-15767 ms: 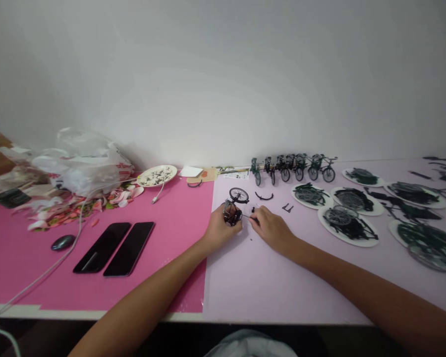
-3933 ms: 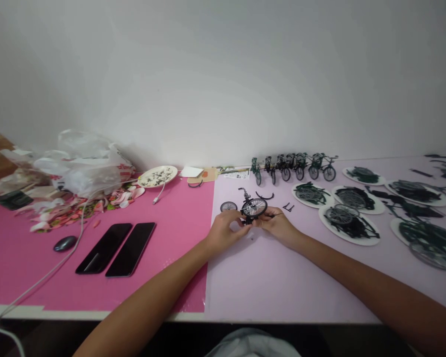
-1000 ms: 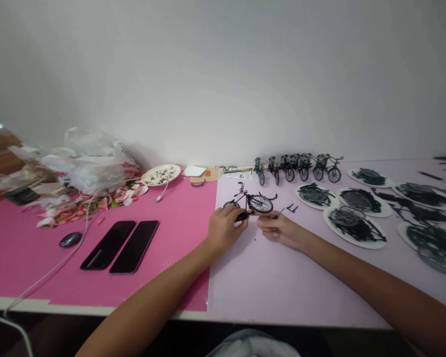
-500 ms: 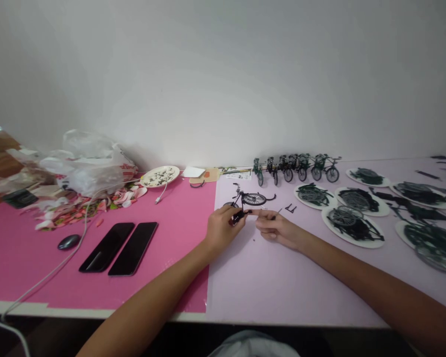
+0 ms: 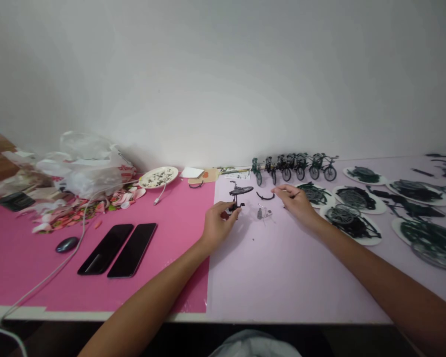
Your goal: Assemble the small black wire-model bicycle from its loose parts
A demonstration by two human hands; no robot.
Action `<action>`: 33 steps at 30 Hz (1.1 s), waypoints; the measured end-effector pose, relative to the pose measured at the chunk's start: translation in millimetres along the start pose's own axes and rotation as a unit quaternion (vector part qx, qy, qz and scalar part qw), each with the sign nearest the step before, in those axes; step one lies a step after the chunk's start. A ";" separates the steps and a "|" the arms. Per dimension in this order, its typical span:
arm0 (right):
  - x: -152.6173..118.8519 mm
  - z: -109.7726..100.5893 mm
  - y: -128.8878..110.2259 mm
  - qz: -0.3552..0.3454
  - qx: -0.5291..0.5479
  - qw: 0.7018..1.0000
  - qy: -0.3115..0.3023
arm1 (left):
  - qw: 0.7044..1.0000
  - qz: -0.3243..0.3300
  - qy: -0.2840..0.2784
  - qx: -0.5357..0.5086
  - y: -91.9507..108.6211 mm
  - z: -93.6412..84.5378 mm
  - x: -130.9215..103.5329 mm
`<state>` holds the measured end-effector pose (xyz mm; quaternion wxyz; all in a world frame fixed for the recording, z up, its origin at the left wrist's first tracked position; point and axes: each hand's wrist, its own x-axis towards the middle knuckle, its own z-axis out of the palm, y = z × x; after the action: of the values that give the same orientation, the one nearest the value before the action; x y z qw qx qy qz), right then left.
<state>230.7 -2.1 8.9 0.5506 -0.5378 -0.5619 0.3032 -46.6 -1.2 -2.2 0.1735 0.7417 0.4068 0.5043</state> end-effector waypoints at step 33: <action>0.2 -5.3 19.4 -0.095 -0.421 0.886 -0.170 | 0.970 -0.189 -0.022 -0.153 1.7 -0.6 6.9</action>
<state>241.0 1.4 -8.0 0.1943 -0.6034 -0.7701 0.0715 -45.3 3.1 3.4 0.3863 0.6264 0.4536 0.5026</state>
